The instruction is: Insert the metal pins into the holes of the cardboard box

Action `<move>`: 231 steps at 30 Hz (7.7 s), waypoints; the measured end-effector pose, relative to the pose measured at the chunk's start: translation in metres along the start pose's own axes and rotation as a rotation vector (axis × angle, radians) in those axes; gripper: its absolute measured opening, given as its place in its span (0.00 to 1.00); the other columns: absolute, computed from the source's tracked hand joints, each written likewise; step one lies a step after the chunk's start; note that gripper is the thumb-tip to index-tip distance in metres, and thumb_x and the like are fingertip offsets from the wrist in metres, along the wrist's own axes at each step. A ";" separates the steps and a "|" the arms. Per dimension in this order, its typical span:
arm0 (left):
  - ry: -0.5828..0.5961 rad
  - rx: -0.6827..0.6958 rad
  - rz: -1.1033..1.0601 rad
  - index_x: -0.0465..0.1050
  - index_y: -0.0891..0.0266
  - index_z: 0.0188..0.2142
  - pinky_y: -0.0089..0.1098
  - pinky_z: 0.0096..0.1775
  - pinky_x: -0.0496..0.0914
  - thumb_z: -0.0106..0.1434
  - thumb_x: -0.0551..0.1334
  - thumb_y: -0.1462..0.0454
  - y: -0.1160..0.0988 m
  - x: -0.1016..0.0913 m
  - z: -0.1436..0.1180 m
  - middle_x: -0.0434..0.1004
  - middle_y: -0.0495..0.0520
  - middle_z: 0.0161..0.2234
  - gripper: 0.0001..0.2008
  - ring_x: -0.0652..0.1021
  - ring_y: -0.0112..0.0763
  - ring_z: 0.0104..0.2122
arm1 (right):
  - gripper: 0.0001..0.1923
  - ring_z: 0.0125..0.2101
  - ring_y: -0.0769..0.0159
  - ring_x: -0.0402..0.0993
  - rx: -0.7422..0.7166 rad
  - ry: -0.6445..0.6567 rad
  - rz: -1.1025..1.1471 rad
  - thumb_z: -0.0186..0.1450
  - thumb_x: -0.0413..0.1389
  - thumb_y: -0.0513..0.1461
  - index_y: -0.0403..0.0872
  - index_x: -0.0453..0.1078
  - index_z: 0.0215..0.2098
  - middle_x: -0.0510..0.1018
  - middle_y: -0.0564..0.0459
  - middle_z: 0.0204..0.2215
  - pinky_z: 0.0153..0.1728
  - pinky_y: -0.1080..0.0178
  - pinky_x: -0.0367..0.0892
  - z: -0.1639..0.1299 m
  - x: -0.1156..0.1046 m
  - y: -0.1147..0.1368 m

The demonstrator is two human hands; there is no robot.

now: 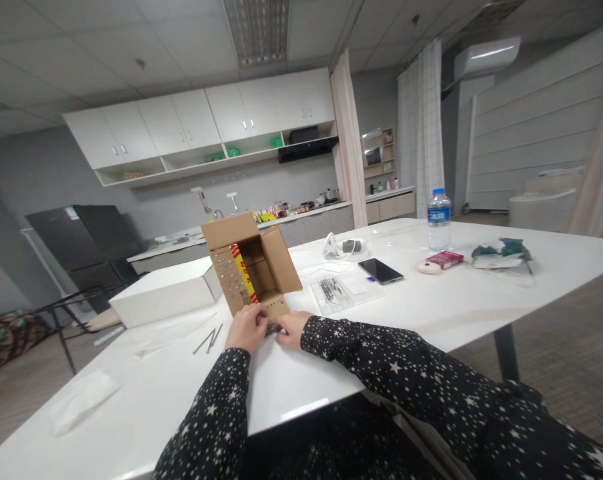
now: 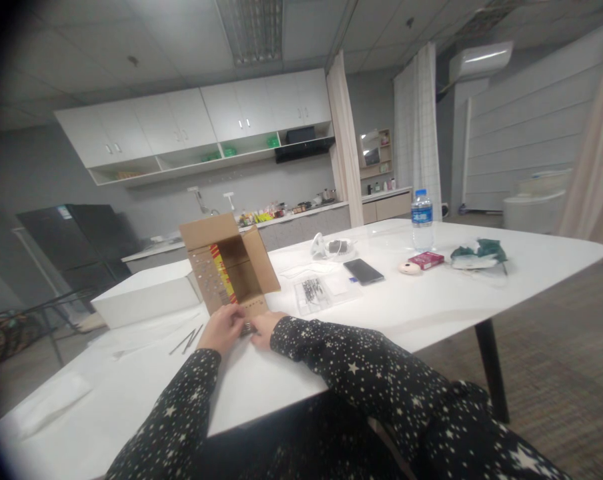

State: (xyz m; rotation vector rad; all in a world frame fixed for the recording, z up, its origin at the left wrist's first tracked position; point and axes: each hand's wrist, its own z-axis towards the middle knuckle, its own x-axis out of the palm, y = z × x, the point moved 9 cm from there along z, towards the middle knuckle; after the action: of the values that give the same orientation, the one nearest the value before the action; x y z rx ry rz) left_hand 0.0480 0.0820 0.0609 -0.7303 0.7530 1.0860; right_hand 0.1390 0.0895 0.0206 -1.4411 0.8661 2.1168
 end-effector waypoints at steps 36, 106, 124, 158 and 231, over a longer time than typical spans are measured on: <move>-0.269 -0.386 -0.051 0.71 0.57 0.29 0.29 0.31 0.64 0.55 0.52 0.64 0.038 -0.034 -0.015 0.75 0.49 0.26 0.08 0.73 0.31 0.28 | 0.12 0.36 0.60 0.74 -0.007 -0.013 -0.024 0.57 0.51 0.41 0.49 0.73 0.36 0.78 0.50 0.33 0.33 0.63 0.65 -0.002 -0.002 0.000; -0.390 -0.454 -0.143 0.70 0.58 0.33 0.29 0.33 0.65 0.55 0.53 0.65 0.045 -0.049 -0.022 0.76 0.49 0.31 0.09 0.72 0.28 0.26 | 0.07 0.40 0.59 0.70 0.015 -0.034 0.025 0.56 0.51 0.40 0.46 0.65 0.32 0.75 0.49 0.36 0.39 0.58 0.59 0.000 0.000 -0.002; -0.392 -0.435 -0.153 0.70 0.58 0.33 0.29 0.31 0.64 0.53 0.54 0.65 0.048 -0.046 -0.020 0.76 0.49 0.29 0.09 0.72 0.28 0.24 | 0.06 0.39 0.57 0.70 0.070 -0.041 0.055 0.58 0.51 0.41 0.46 0.64 0.30 0.76 0.49 0.36 0.40 0.56 0.55 0.000 -0.002 -0.005; -0.308 -0.224 -0.296 0.71 0.59 0.30 0.27 0.30 0.66 0.53 0.54 0.63 0.028 -0.033 -0.013 0.75 0.47 0.25 0.08 0.72 0.27 0.24 | 0.09 0.36 0.60 0.71 0.060 -0.172 0.077 0.58 0.53 0.43 0.45 0.65 0.31 0.75 0.49 0.33 0.36 0.59 0.58 0.000 -0.014 -0.005; -0.380 -0.502 -0.189 0.73 0.59 0.31 0.32 0.35 0.67 0.55 0.57 0.52 0.053 -0.047 -0.021 0.79 0.51 0.31 0.14 0.75 0.30 0.26 | 0.13 0.28 0.63 0.73 0.097 -0.002 0.010 0.58 0.50 0.46 0.48 0.73 0.27 0.78 0.50 0.27 0.24 0.65 0.59 -0.010 -0.012 0.001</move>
State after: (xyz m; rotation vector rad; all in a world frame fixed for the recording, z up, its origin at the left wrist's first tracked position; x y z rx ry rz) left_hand -0.0193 0.0570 0.0803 -0.9580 0.0783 1.2056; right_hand 0.1491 0.0819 0.0292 -1.3875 0.9634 2.0541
